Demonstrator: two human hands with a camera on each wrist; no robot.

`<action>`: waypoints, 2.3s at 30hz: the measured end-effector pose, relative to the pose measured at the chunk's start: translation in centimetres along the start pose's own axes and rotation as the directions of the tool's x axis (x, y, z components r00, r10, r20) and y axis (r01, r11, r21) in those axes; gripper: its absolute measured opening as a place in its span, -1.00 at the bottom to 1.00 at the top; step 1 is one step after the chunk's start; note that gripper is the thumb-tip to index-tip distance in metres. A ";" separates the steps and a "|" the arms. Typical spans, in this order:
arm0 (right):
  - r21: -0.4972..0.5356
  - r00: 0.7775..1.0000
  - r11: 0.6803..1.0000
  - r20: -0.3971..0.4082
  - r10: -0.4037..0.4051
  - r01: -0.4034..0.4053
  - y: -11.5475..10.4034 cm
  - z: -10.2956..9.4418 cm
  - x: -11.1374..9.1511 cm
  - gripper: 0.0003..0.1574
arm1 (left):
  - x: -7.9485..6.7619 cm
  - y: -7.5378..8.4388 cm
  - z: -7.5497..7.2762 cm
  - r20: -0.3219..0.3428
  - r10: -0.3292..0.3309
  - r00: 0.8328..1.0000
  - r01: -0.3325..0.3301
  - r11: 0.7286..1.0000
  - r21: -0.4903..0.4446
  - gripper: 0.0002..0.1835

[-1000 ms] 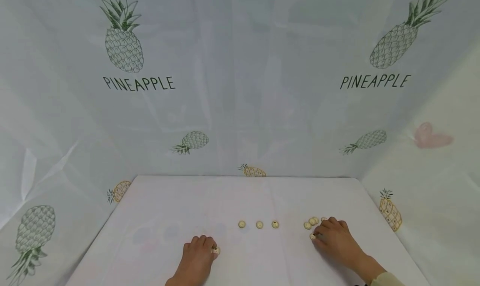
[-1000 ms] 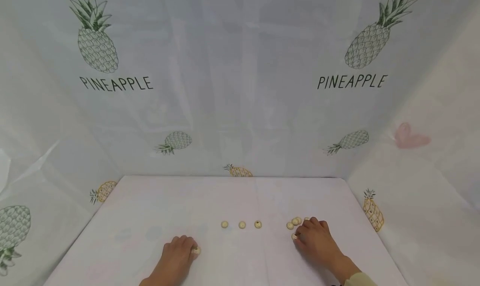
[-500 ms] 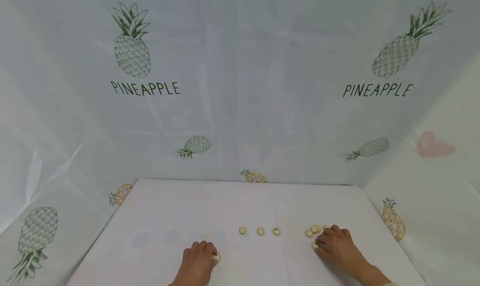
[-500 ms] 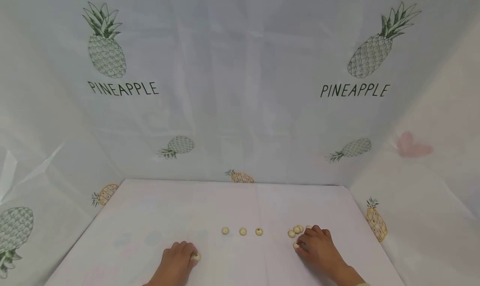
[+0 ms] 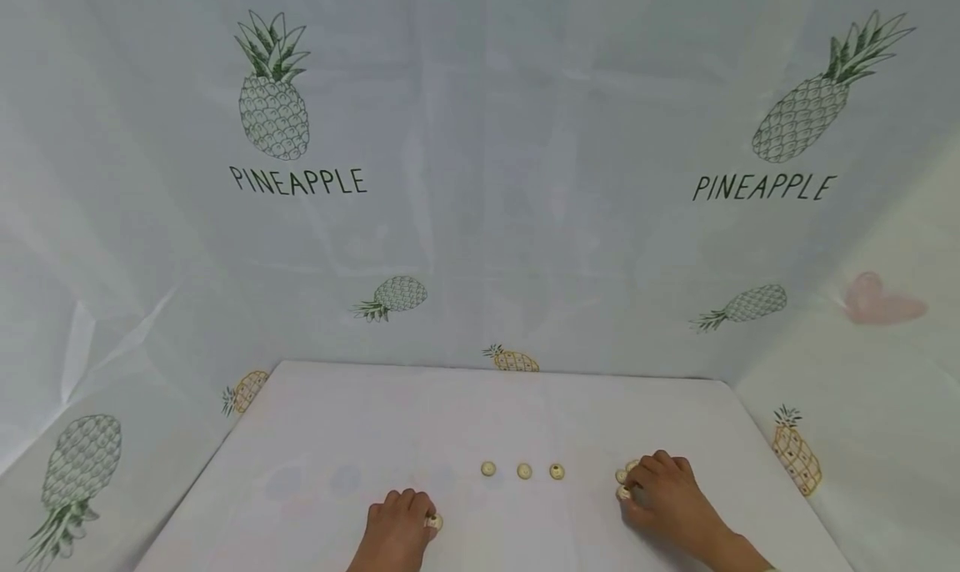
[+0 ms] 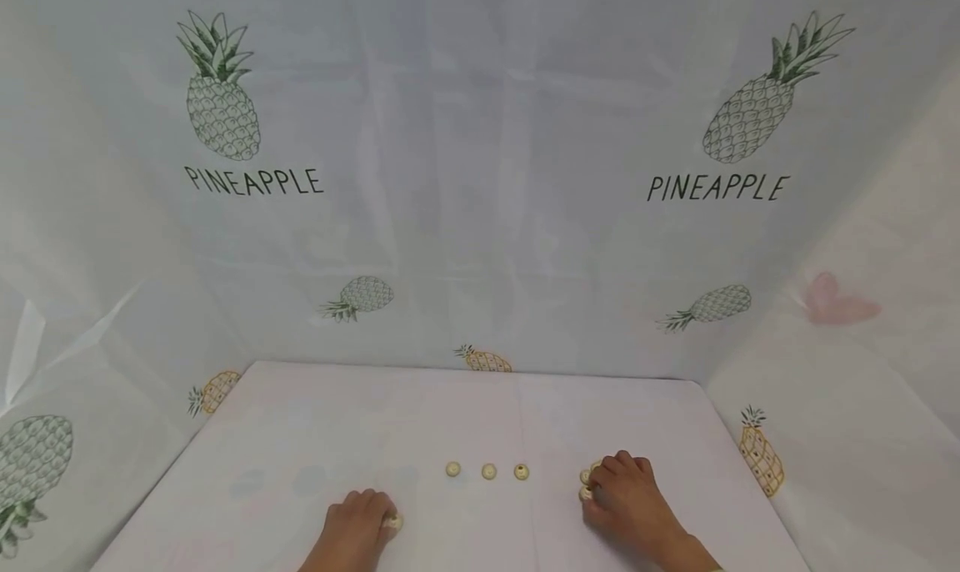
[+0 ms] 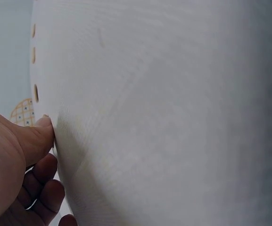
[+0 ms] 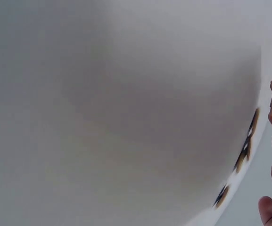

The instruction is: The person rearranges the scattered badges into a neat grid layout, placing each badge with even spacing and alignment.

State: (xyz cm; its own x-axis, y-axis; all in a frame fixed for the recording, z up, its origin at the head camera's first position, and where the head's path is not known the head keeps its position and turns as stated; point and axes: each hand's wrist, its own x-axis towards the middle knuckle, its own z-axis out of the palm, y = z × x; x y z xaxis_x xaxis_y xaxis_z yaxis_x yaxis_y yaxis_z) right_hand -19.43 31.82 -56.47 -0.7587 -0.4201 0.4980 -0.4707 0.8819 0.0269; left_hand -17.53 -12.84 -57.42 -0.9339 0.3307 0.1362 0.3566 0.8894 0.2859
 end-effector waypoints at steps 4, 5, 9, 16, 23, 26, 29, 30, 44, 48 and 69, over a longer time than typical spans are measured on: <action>0.020 1.000 1.000 -0.008 -0.025 0.025 -1.6 0.2 1.2 -0.59 | -0.1 0.0 0.1 -0.014 0.012 1.000 -0.012 1.000 0.012 -0.72; 0.028 1.000 0.999 0.009 -0.022 0.021 -2.1 0.2 1.5 -0.61 | -0.1 0.1 0.2 -0.015 0.012 1.000 -0.012 1.000 0.011 -0.72; 0.063 0.996 0.998 0.087 -0.017 0.011 -4.2 0.5 2.7 -0.71 | 0.0 0.0 0.2 -0.008 0.007 1.000 -0.007 1.000 0.008 -0.73; 0.100 0.991 0.995 0.130 -0.038 0.025 -6.6 1.5 3.4 -0.77 | 0.0 -0.2 0.2 -0.003 0.012 1.000 -0.012 1.000 0.016 -0.72; 0.135 0.987 0.991 0.159 -0.036 0.014 -7.6 2.0 3.4 -0.78 | 0.0 -0.3 0.0 0.012 -0.005 1.000 0.005 1.000 0.006 -0.72; 0.132 0.986 0.991 0.161 -0.038 0.016 -7.6 2.1 3.3 -0.79 | 0.0 -0.3 0.0 0.022 -0.012 1.000 0.012 1.000 0.002 -0.72; 0.111 0.989 0.993 0.143 -0.044 0.028 -7.6 2.2 3.3 -0.79 | 0.0 -0.2 0.2 0.012 -0.013 1.000 0.013 1.000 -0.002 -0.71; 0.104 0.990 0.994 0.137 -0.046 0.032 -7.5 2.1 3.4 -0.78 | 0.0 -0.1 0.3 0.007 -0.010 1.000 0.010 1.000 -0.003 -0.71; 0.133 0.977 0.990 0.213 0.010 -0.039 -7.7 1.8 3.7 -0.78 | 0.0 -0.1 0.2 0.005 0.000 1.000 0.000 1.000 -0.016 -0.72; 0.143 0.974 0.989 0.226 0.010 -0.043 -7.9 1.7 3.8 -0.82 | 0.0 0.0 0.1 0.000 -0.005 1.000 0.005 1.000 -0.010 -0.72; 0.146 0.976 0.989 0.216 -0.033 0.001 -7.8 1.8 3.7 -0.85 | -0.1 -0.2 0.0 -0.005 0.019 1.000 -0.019 1.000 -0.004 -0.72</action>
State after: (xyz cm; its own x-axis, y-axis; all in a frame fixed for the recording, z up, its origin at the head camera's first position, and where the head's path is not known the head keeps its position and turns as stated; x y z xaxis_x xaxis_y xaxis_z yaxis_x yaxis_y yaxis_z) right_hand -19.38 23.04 -56.39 -0.8224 -0.4850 0.2975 -0.5319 0.8409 -0.0994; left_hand -17.49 -13.07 -57.52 -0.9267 0.3462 0.1463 0.3746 0.8817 0.2868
